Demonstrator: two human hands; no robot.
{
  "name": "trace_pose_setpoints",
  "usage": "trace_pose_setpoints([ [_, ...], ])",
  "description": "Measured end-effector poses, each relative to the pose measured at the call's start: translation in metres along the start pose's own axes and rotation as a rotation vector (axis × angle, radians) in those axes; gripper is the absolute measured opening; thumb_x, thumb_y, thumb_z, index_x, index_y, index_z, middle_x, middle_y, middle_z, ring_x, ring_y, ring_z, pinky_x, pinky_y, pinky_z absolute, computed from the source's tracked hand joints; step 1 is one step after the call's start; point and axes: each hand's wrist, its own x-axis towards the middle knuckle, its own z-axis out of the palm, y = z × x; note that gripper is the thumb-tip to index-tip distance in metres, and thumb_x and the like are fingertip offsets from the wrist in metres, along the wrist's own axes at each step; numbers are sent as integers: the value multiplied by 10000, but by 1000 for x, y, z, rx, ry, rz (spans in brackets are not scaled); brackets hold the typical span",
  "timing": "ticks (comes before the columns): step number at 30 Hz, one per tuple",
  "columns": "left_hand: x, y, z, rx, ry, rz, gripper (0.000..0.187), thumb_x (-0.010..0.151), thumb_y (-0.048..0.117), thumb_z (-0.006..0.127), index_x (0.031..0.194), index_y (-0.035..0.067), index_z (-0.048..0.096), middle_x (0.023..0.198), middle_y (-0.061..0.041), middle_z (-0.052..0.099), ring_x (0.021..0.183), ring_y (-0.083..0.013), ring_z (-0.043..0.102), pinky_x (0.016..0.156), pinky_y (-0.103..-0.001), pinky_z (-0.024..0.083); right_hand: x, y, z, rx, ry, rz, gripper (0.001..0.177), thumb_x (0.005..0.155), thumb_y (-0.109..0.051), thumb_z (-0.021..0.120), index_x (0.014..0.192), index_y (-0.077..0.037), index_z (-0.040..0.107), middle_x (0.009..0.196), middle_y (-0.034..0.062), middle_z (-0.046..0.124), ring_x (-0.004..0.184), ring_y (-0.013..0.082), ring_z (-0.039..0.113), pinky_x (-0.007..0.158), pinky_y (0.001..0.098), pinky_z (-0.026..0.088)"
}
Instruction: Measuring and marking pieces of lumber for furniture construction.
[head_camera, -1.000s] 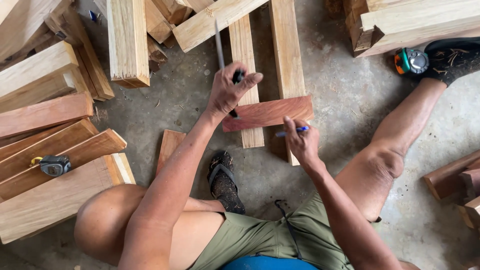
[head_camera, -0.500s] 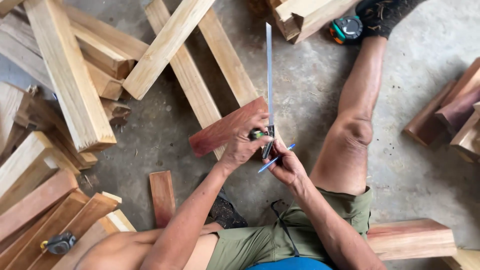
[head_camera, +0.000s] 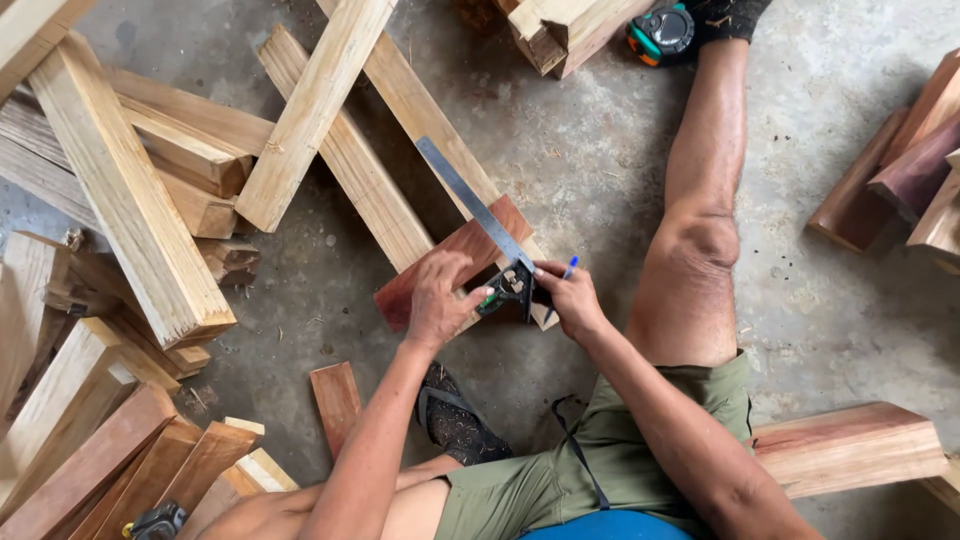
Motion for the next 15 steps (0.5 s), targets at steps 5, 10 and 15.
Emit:
trace_pose_setpoints([
  [5,29,-12,8,251,-64,80,808,777,519,814,1432,117,565,1559,-182,408,1472,-375,321,1196,-573,215,37,10,0,-265,67,-129,217,954,-40,668,1138,33,758,942,63,767,809,130,693,745,279,577],
  [10,34,-19,34,299,-50,95,713,809,547,772,1408,195,614,1594,-180,361,1488,-374,302,1193,-667,134,38,7,2,-242,118,-69,218,955,-33,679,1147,31,761,937,72,759,796,128,680,715,281,564],
  [15,35,-30,41,342,1,180,537,885,484,707,1362,237,675,1616,-131,395,1486,-347,349,1219,-670,149,28,2,14,-216,152,-63,225,948,-28,683,1150,32,760,939,78,762,793,128,683,702,280,563],
])
